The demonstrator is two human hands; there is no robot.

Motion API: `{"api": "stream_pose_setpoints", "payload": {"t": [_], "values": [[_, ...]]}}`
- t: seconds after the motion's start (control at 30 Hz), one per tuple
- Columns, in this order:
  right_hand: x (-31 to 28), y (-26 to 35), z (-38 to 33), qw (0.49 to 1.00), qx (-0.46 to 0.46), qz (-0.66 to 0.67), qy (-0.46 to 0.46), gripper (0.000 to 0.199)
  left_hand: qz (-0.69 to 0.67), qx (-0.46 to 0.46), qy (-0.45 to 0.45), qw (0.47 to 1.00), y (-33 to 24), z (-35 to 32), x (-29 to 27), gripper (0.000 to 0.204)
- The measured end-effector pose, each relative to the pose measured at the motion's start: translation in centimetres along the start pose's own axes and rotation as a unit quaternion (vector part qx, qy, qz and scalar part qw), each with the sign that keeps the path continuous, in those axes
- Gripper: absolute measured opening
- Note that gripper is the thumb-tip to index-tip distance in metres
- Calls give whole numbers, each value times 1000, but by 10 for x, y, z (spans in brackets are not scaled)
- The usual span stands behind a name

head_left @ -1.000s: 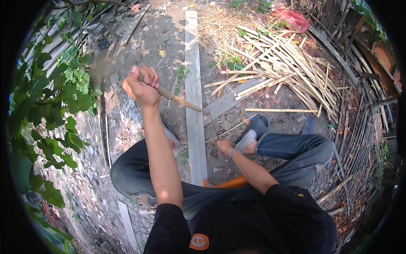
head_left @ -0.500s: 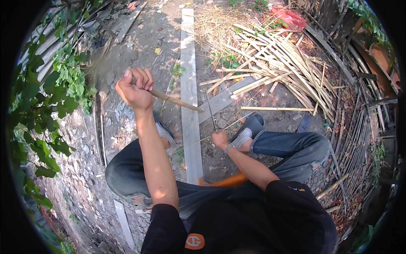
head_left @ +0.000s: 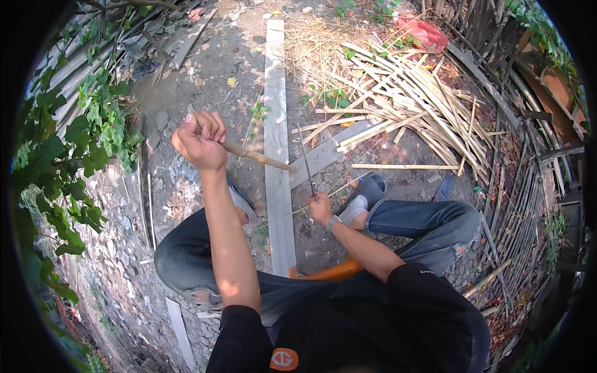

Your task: The person sits on a small stool and uses a knife to shave and smooth a long bamboo stick. They then use a red utility knife to further refine the bamboo, scraping along its length to create a smooth surface.

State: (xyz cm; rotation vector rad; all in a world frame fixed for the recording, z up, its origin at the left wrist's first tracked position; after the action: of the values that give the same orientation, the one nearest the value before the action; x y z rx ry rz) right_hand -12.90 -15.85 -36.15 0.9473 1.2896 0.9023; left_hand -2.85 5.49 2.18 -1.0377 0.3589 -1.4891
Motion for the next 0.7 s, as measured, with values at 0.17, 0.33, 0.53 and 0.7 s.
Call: {"api": "stream_pose_setpoints", "payload": {"t": [0.17,0.33,0.53,0.7], "values": [[-14,-18,6,871,436,96,206,16,37,11,-48,998,-13,9,-18,46],[-19,79,68,903,189,376,89,30,82,8,-147,986,-18,-1,-28,46],[-15,3,-32,816,494,129,273,21,64,21,-125,990,-15,-3,-27,43],[-20,20,13,853,425,262,152,17,50,11,-135,990,-15,-4,-37,45]]}}
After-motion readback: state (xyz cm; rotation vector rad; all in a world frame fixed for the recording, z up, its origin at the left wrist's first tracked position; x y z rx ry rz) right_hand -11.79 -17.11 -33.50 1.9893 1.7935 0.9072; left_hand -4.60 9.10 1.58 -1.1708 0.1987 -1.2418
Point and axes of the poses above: each hand's wrist, its own z-axis towards the middle knuckle, its own x-axis out of the palm, y = z × x, the point moved 1 cm from there along z, towards the middle knuckle
